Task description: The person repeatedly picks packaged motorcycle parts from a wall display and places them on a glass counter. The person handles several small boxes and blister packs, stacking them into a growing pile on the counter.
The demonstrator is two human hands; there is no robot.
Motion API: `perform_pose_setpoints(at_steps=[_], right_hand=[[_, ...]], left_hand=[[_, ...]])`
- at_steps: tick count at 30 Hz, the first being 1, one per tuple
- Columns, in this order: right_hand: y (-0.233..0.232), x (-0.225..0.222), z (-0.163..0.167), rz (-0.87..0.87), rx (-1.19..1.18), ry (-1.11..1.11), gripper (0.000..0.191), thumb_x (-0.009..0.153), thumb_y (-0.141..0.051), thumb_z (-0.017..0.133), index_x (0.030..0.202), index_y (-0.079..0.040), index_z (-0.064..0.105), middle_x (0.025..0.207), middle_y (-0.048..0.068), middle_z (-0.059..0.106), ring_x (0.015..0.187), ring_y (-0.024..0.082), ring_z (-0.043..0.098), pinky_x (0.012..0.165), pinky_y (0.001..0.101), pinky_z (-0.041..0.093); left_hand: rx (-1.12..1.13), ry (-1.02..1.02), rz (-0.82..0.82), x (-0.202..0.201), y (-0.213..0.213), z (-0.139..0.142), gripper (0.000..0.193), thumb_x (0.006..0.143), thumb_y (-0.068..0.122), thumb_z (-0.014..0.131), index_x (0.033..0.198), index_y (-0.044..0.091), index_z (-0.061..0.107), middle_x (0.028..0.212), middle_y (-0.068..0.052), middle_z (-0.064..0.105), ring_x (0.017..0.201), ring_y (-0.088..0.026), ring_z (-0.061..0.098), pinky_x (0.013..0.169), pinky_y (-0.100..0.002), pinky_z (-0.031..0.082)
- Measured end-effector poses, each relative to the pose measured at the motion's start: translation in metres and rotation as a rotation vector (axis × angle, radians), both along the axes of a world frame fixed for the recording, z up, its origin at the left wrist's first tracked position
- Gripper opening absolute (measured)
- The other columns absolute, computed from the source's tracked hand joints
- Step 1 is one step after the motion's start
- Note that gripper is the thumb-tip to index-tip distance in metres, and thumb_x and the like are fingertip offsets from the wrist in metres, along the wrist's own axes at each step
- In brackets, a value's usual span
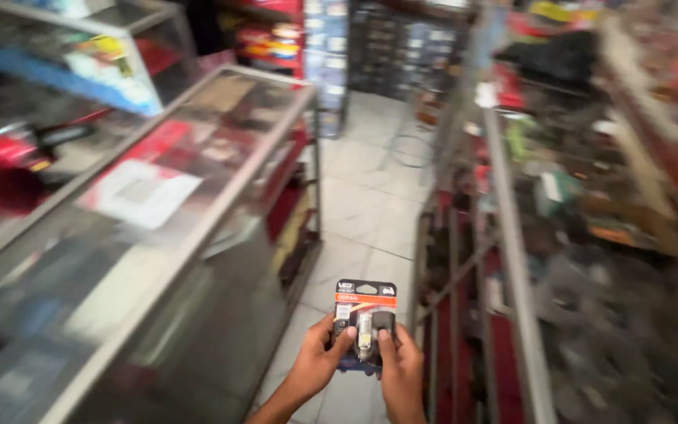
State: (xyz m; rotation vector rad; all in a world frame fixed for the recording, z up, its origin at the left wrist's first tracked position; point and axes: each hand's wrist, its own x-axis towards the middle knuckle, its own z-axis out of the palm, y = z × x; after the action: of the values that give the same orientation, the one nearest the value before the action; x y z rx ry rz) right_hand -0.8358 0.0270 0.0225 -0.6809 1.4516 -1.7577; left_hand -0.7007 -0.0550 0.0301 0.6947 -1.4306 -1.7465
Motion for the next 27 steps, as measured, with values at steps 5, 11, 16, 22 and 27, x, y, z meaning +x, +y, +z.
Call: perform_pose_setpoints(at_steps=[5, 11, 16, 22, 27], right_hand=[[-0.058, 0.098, 0.021, 0.327, -0.173, 0.084, 0.042, 0.098, -0.007, 0.06, 0.138, 0.0, 0.052, 0.094, 0.006, 0.073, 0.08, 0.007, 0.066, 0.068, 0.0229, 0.053], [-0.091, 0.233, 0.051, 0.639, -0.143, 0.542, 0.079, 0.083, -0.007, 0.073, 0.154, -0.009, 0.038, 0.116, 0.006, 0.067, 0.078, 0.01, 0.066, 0.057, 0.0229, 0.052], [-0.096, 0.32, 0.07, 0.85, -0.17, 0.757, 0.096, 0.071, -0.013, 0.088, 0.154, -0.016, 0.042, 0.122, 0.008, 0.063, 0.091, 0.016, 0.066, 0.062, 0.0269, 0.053], [-0.122, 0.394, 0.097, 1.003, -0.341, 0.987, 0.094, 0.06, -0.017, 0.096, 0.144, -0.022, 0.055, 0.143, 0.015, 0.044, 0.101, 0.024, 0.065, 0.086, 0.0371, 0.057], [-0.147, 0.439, 0.105, 1.131, -0.427, 1.018, 0.085, 0.056, -0.016, 0.095, 0.135, -0.02, 0.063, 0.142, 0.014, 0.046, 0.105, 0.027, 0.064, 0.09, 0.04, 0.056]], left_hand=[[-0.084, -0.162, 0.369, 0.113, -0.025, -0.003, 0.022, 0.098, 0.013, 0.067, 0.116, -0.001, 0.066, 0.077, -0.003, 0.062, 0.064, -0.004, 0.049, 0.055, -0.025, 0.043], [-0.154, -0.195, 0.678, 0.272, -0.029, 0.016, 0.033, 0.096, 0.009, 0.064, 0.127, -0.001, 0.058, 0.095, -0.01, 0.075, 0.081, -0.01, 0.066, 0.07, -0.029, 0.055], [-0.13, -0.132, 0.709, 0.363, -0.012, 0.032, 0.049, 0.096, 0.005, 0.06, 0.143, 0.0, 0.047, 0.111, -0.017, 0.075, 0.099, -0.017, 0.071, 0.085, -0.033, 0.057], [-0.128, -0.224, 0.853, 0.433, 0.014, 0.043, 0.051, 0.096, 0.006, 0.059, 0.145, 0.001, 0.045, 0.112, -0.018, 0.076, 0.098, -0.022, 0.074, 0.084, -0.035, 0.058], [-0.039, -0.358, 1.011, 0.464, 0.016, 0.048, 0.056, 0.096, 0.011, 0.061, 0.148, 0.005, 0.043, 0.108, -0.018, 0.076, 0.094, -0.024, 0.077, 0.08, -0.035, 0.057]])
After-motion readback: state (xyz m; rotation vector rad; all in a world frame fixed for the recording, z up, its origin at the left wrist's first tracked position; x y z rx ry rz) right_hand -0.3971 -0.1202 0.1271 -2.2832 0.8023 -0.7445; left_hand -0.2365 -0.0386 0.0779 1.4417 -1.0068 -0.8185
